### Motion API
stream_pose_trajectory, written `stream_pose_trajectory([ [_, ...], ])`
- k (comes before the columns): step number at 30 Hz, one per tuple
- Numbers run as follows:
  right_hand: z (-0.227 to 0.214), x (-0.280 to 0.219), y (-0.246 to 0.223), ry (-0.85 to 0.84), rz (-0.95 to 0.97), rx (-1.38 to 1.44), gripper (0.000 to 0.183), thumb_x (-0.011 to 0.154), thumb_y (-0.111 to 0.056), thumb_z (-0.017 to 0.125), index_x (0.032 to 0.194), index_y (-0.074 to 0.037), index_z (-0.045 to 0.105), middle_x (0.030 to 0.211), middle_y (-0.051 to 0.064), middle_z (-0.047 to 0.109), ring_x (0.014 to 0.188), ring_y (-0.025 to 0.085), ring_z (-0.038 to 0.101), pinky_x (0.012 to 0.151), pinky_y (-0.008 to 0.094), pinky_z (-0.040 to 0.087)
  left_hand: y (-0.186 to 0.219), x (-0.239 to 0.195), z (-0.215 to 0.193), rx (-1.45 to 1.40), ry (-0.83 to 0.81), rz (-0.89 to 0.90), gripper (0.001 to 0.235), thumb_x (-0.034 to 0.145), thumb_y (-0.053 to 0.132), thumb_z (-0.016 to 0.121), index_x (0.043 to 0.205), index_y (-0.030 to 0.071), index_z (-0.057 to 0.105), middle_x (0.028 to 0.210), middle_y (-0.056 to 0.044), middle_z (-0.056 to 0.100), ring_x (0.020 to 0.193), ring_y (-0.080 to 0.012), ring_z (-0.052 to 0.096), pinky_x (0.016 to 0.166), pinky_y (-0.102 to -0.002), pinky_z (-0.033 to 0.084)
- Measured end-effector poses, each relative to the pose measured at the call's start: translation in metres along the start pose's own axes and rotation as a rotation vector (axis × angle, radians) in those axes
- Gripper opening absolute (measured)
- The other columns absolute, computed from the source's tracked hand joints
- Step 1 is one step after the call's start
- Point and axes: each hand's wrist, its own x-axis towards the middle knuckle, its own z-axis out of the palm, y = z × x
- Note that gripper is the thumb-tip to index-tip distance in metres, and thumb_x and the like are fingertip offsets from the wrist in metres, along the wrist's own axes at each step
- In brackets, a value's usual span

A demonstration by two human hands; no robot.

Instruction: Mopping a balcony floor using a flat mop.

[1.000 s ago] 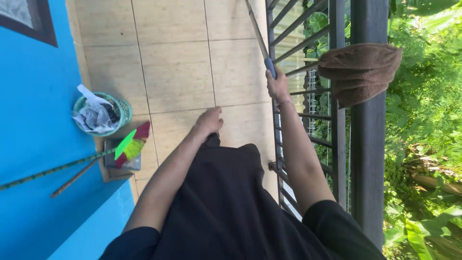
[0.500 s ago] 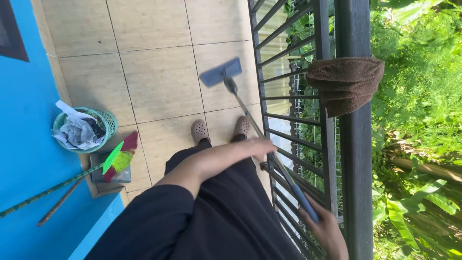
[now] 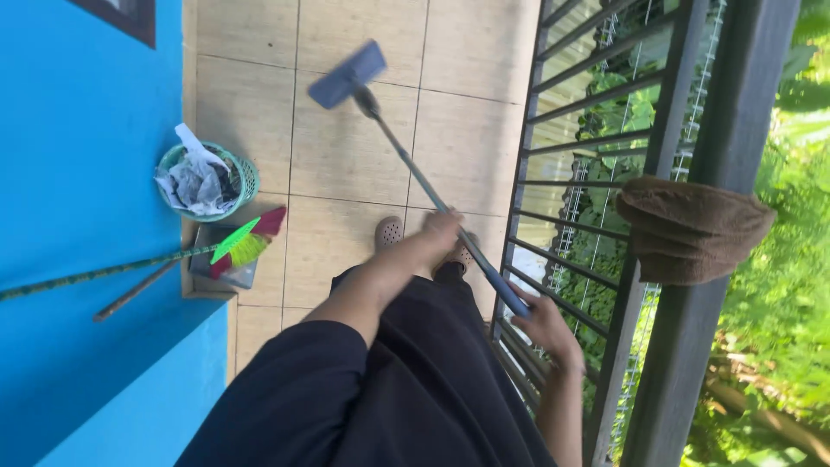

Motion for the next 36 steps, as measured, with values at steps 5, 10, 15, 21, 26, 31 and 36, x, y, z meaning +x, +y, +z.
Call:
stream_pose_trajectory([
  [5, 0.04, 0.12, -0.107, -0.191, -0.267, -0.129, 0.069, 0.075, -0.011, 0.077, 0.142, -0.025, 0.064, 0.092, 0.013, 0.076, 0.075, 0.025, 0.066, 0.063, 0.034, 0.047, -0.139, -0.005, -0.062, -0.113, 0.025, -0.272, 0.07, 0.078, 0.028, 0.074, 0.143, 0.019, 0.051, 0.149, -0.01, 0.049, 0.124, -0.0427, 0.062, 0.097, -0.059, 0.053],
  [10, 0.054, 0.119, -0.185, -0.324, -0.397, -0.291, 0.071, 0.077, -0.008, 0.069, 0.145, -0.024, 0.06, 0.107, 0.025, 0.074, 0.095, 0.043, 0.072, 0.074, 0.044, 0.052, -0.192, -0.05, -0.096, -0.188, 0.033, -0.413, 0.086, 0.079, 0.03, 0.079, 0.153, 0.01, 0.039, 0.168, -0.016, 0.021, 0.131, -0.0488, 0.054, 0.101, -0.064, 0.052],
  [15, 0.057, 0.108, -0.19, -0.361, -0.347, -0.383, 0.072, 0.074, -0.011, 0.07, 0.143, -0.029, 0.062, 0.117, 0.017, 0.075, 0.104, 0.04, 0.073, 0.08, 0.046, 0.059, -0.199, -0.052, -0.06, -0.141, 0.161, -0.345, 0.048, 0.078, 0.026, 0.071, 0.121, 0.012, 0.059, 0.149, -0.01, 0.042, 0.116, -0.0465, 0.06, 0.092, -0.057, 0.058],
  [21, 0.048, 0.098, -0.131, -0.352, -0.295, -0.712, 0.058, 0.081, -0.029, 0.08, 0.137, -0.034, 0.066, 0.121, 0.015, 0.074, 0.112, 0.04, 0.07, 0.095, 0.05, 0.059, -0.124, -0.095, -0.076, -0.241, 0.05, -0.274, 0.039, 0.072, 0.023, 0.075, 0.107, 0.005, 0.073, 0.124, -0.015, 0.059, 0.114, -0.0549, 0.059, 0.094, -0.056, 0.059],
  [26, 0.03, 0.052, -0.137, -0.373, -0.265, -0.679, 0.058, 0.084, -0.029, 0.078, 0.14, -0.031, 0.064, 0.116, 0.02, 0.075, 0.108, 0.044, 0.07, 0.092, 0.055, 0.06, -0.098, -0.092, -0.057, -0.211, -0.031, -0.247, 0.049, 0.07, 0.035, 0.074, 0.109, 0.006, 0.074, 0.124, -0.015, 0.061, 0.114, -0.0546, 0.059, 0.097, -0.057, 0.057],
  [31, 0.001, 0.022, -0.127, -0.357, -0.204, -0.714, 0.06, 0.083, -0.03, 0.077, 0.14, -0.037, 0.062, 0.108, 0.019, 0.076, 0.103, 0.043, 0.072, 0.088, 0.054, 0.061, -0.048, -0.11, -0.076, -0.198, -0.093, -0.203, 0.053, 0.07, 0.037, 0.068, 0.113, 0.006, 0.074, 0.127, -0.015, 0.063, 0.116, -0.0528, 0.061, 0.099, -0.055, 0.057],
  [36, -0.039, -0.023, -0.121, -0.311, -0.204, -0.929, 0.066, 0.084, -0.014, 0.073, 0.143, -0.037, 0.058, 0.104, 0.024, 0.077, 0.101, 0.044, 0.074, 0.091, 0.054, 0.06, 0.013, -0.113, -0.059, -0.262, -0.14, -0.163, 0.062, 0.069, 0.046, 0.07, 0.114, 0.003, 0.071, 0.125, -0.017, 0.062, 0.114, -0.0536, 0.062, 0.098, -0.055, 0.057],
])
